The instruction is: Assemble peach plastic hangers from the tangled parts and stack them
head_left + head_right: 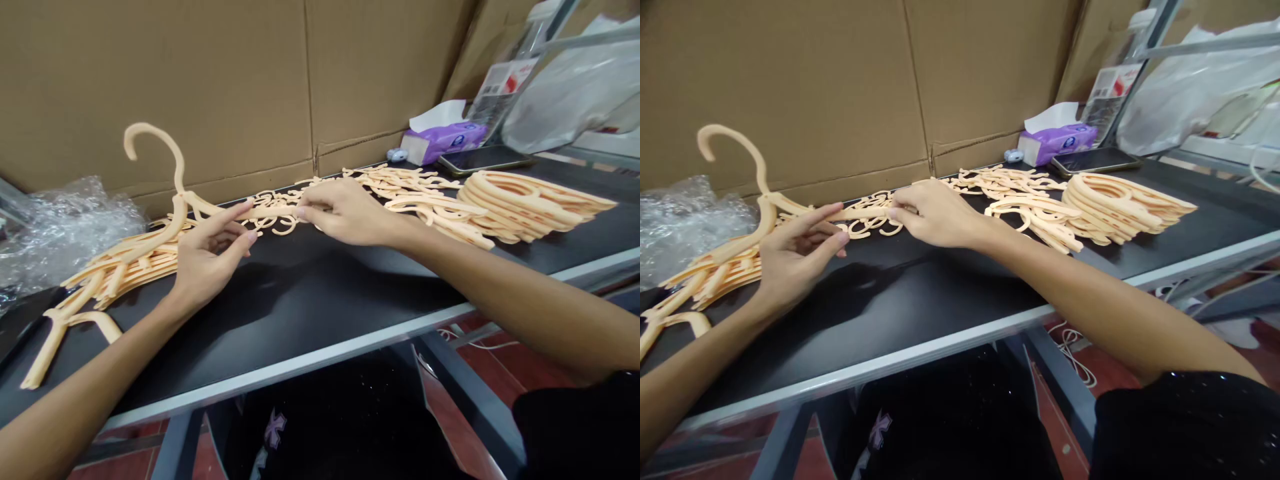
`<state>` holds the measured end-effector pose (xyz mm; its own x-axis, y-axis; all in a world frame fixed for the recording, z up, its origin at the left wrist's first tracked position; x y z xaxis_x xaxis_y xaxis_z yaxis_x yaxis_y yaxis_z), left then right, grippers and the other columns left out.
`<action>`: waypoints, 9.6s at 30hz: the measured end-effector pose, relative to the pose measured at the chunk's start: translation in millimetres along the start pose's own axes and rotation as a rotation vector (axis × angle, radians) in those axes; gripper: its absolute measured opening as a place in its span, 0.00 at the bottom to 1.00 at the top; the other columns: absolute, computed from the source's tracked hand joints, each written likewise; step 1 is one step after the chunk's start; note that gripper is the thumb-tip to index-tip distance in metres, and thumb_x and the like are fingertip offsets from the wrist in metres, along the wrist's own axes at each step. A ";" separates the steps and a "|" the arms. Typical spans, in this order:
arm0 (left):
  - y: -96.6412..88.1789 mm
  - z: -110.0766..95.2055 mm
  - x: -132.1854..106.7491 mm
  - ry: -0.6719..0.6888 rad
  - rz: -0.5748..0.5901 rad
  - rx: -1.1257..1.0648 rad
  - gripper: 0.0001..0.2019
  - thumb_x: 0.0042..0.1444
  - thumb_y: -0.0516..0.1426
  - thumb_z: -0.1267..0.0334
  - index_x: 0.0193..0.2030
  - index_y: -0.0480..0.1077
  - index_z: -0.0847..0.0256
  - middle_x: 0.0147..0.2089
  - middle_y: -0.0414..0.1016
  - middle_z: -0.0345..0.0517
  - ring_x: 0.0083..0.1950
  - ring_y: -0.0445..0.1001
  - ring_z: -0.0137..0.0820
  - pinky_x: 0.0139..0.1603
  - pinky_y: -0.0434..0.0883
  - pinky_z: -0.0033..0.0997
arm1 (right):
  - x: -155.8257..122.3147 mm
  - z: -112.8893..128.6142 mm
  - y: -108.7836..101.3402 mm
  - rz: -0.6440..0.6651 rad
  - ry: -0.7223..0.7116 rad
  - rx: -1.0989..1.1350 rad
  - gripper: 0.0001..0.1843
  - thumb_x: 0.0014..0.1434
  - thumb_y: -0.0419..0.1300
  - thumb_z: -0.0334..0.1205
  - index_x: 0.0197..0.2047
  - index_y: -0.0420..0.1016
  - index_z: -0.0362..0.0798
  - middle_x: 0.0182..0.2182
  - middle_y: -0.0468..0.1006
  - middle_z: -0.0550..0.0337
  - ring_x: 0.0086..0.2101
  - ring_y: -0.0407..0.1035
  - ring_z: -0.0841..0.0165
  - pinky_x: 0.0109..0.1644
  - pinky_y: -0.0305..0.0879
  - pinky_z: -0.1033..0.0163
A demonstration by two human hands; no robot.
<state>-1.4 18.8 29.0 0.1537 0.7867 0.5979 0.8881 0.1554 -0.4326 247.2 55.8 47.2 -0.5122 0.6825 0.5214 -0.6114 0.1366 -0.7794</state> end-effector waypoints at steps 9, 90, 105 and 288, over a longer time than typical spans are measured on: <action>-8.2 13.0 11.5 0.071 -0.139 0.009 0.15 0.55 0.68 0.64 0.50 0.81 0.58 0.27 0.79 0.34 0.24 0.74 0.25 0.26 0.73 0.24 | -0.7 -16.0 -11.5 -0.206 0.195 -0.121 0.14 0.66 0.57 0.43 0.38 0.83 0.47 0.30 0.78 0.55 0.33 0.68 0.62 0.40 0.57 0.57; -27.8 -7.7 21.0 0.170 -0.366 -0.112 0.25 0.41 0.76 0.69 0.44 0.71 0.57 0.32 0.81 0.36 0.32 0.85 0.33 0.32 0.83 0.26 | -2.8 -4.5 -12.1 0.058 0.126 -0.445 0.18 0.66 0.60 0.39 0.26 0.81 0.44 0.33 0.80 0.41 0.50 0.69 0.45 0.57 0.59 0.37; -11.9 -11.7 7.6 0.081 -0.223 -0.150 0.23 0.44 0.75 0.65 0.48 0.76 0.60 0.38 0.87 0.44 0.36 0.88 0.35 0.39 0.86 0.27 | 3.3 -110.8 -24.9 0.034 0.627 -0.727 0.06 0.54 0.68 0.28 0.37 0.86 0.43 0.43 0.85 0.37 0.52 0.75 0.40 0.55 0.61 0.35; 25.2 11.7 -3.1 -0.170 -0.015 -0.270 0.27 0.50 0.67 0.69 0.41 0.49 0.51 0.38 0.69 0.32 0.33 0.80 0.27 0.33 0.85 0.32 | -6.6 -12.3 8.9 0.575 0.054 0.037 0.20 0.66 0.53 0.51 0.28 0.71 0.48 0.23 0.67 0.63 0.28 0.61 0.70 0.37 0.52 0.61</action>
<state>15.4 27.3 8.3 0.0851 0.8775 0.4720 0.9760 0.0218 -0.2165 252.5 61.4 32.6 -0.7375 0.6753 -0.0018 -0.2647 -0.2916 -0.9192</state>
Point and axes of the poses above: each hand's wrist, its own x-axis towards the middle knuckle, its own y-axis out of the palm, z = x × y, the point moved 1 cm from there along x, towards the middle knuckle
